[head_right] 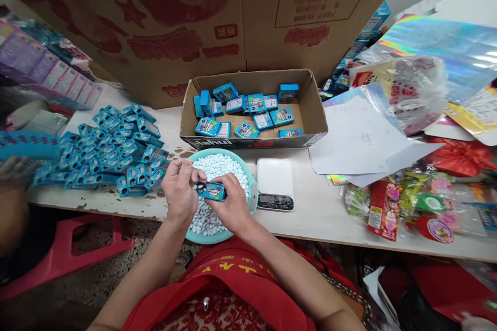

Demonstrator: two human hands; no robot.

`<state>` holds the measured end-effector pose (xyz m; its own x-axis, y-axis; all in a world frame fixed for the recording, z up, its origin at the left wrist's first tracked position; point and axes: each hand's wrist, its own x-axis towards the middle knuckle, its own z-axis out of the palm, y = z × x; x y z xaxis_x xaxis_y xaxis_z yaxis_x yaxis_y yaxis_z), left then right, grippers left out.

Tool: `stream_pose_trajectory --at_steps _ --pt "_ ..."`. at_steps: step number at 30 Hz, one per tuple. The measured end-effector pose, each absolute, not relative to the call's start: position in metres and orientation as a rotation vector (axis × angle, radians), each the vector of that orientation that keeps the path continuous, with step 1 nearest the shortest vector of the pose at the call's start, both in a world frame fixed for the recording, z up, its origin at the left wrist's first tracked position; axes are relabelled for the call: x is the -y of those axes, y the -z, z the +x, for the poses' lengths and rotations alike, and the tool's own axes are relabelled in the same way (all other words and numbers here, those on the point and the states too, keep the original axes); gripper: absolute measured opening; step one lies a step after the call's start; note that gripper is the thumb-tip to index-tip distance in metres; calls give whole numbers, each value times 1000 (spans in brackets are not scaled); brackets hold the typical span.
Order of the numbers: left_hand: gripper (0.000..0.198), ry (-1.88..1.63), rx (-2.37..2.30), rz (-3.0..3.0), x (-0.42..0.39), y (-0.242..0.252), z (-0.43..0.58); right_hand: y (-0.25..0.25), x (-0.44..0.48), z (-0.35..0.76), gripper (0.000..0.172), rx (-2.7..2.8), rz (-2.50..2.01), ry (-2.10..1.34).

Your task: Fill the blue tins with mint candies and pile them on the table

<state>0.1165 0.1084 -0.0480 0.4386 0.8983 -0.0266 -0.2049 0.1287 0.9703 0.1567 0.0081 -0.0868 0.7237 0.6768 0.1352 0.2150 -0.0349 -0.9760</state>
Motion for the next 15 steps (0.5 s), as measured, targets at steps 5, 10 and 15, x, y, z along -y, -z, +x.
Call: stream_pose_trajectory --at_steps 5,10,15 --pt "25 -934 -749 1167 -105 52 117 89 -8 157 26 727 -1606 -438" --pt "22 -940 -712 1134 -101 36 117 82 -2 159 25 720 -1571 -459" --pt "17 -939 -821 1340 -117 58 104 86 33 183 35 501 -1514 -548"
